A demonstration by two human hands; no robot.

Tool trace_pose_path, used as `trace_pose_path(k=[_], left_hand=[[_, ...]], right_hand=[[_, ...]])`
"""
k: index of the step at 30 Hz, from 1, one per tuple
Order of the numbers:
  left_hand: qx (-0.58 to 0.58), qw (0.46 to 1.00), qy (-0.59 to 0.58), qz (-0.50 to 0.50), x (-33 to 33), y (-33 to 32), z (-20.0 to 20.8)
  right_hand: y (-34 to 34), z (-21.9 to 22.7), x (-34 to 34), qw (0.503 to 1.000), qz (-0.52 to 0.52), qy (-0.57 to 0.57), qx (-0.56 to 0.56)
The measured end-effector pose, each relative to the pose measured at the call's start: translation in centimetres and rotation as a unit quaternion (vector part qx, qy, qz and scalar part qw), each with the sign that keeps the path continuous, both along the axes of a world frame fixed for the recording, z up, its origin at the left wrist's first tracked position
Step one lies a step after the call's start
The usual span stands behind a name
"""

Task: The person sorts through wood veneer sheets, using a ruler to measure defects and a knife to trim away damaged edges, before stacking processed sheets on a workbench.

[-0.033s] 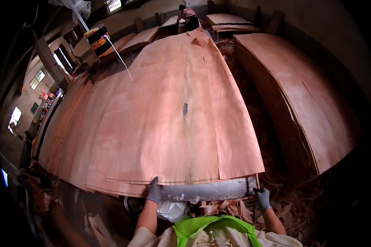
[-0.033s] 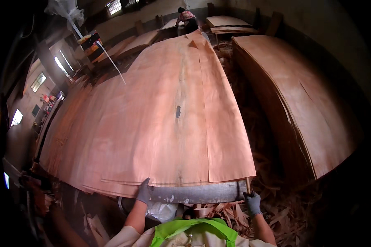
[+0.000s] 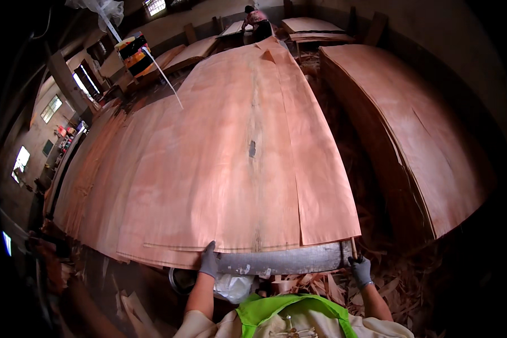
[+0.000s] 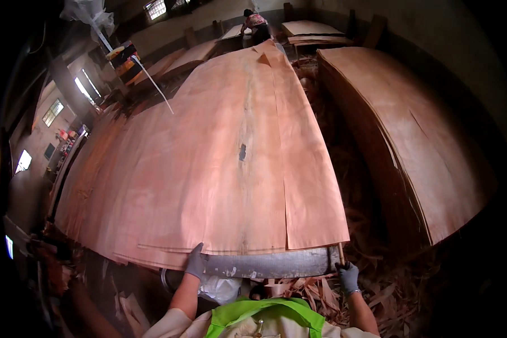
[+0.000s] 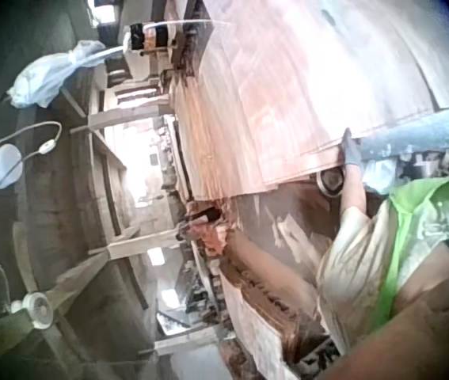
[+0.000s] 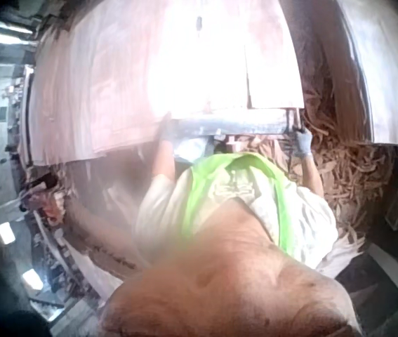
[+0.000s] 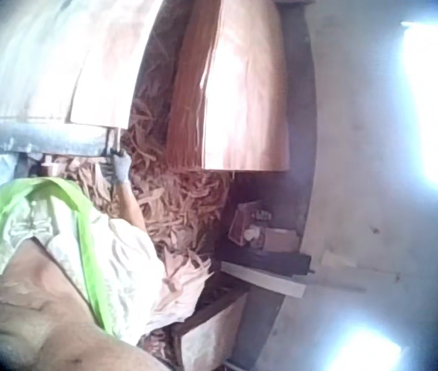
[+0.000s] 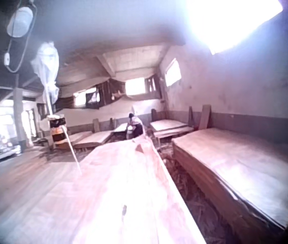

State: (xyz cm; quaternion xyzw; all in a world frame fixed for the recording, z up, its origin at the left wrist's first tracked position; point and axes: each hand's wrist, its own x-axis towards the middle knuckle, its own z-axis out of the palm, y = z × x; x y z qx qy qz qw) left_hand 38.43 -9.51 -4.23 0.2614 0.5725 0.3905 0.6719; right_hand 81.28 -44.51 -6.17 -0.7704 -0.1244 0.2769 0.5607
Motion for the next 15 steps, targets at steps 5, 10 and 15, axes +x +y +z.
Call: trace_pose_path(k=[5,10,15], left_hand=[[0.029,0.999,0.004,0.023,2.8,-1.1,1.1],[0.033,0.999,0.004,0.011,5.4,-3.9,3.1],[-0.044,0.997,0.049,0.028,4.5,-5.1,2.9]], right_hand=[[-2.0,-3.9,5.6,0.999,-0.011,-0.036,0.006],[-0.6,-2.9,9.0,0.974,0.068,-0.178,-0.120],[-5.1,2.4,9.4,0.917,0.106,-0.278,-0.265]])
